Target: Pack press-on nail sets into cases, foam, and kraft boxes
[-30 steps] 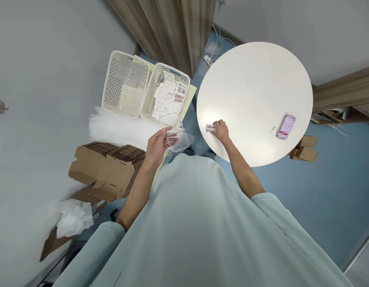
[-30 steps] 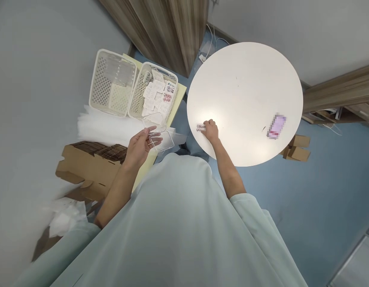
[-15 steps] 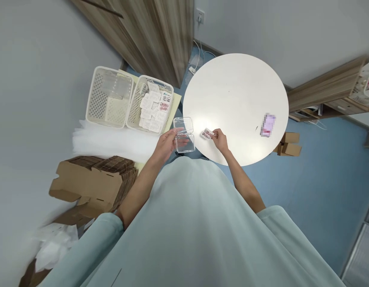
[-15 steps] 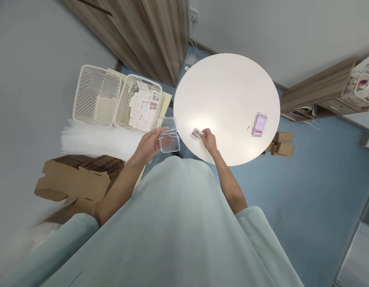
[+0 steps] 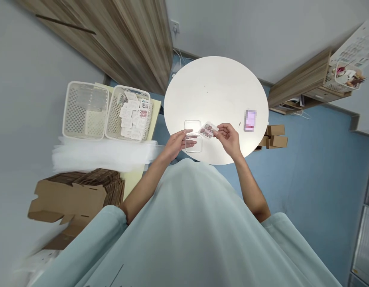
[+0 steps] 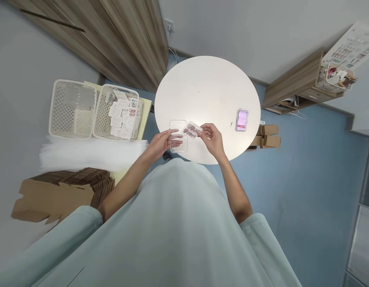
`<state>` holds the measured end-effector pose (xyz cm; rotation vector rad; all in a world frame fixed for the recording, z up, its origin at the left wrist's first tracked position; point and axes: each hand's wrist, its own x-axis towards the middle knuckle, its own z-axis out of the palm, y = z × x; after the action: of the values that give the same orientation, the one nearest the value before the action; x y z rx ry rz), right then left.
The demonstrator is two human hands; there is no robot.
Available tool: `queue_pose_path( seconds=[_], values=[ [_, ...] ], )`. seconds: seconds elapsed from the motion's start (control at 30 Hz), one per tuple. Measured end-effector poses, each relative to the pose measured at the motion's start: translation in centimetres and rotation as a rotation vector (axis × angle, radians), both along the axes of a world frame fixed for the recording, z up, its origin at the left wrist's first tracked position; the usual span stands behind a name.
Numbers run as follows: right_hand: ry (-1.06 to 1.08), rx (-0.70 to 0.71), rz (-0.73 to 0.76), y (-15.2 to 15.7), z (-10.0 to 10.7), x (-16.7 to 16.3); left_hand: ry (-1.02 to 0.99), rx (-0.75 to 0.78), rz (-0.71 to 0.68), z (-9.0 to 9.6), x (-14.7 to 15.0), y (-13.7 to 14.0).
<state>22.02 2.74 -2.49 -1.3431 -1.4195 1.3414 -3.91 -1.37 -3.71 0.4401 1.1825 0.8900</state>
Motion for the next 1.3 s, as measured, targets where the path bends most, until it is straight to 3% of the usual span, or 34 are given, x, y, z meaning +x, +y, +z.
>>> queue_pose_path(
  seconds=[0.17,0.47,0.77,0.87,0.97,1.1,1.3],
  values=[
    [-0.082,0.056,0.168,-1.2,2.2,-0.2,0.006,0.035,-0.036,0.3,1.6,0.4],
    [-0.252,0.175,0.325,-2.3,1.2,-0.1,0.014,0.049,-0.034,0.9,2.2,0.4],
    [-0.385,0.25,0.285,-3.6,1.2,-0.9,-0.008,0.046,-0.052,1.4,1.5,-0.8],
    [-0.315,0.182,0.113,-2.9,1.2,-1.3,-0.018,0.047,-0.055,1.6,0.9,-1.3],
    [-0.218,0.01,-0.021,-1.2,0.9,-2.0,-0.05,0.048,-0.076,1.8,0.2,-1.9],
    [-0.063,-0.213,0.028,0.4,0.2,-3.7,-0.078,0.042,-0.117,2.1,-0.6,-2.6],
    [0.009,-0.222,0.005,0.5,0.0,-5.8,-0.114,0.037,-0.105,2.2,-1.7,-3.3]
  ],
)
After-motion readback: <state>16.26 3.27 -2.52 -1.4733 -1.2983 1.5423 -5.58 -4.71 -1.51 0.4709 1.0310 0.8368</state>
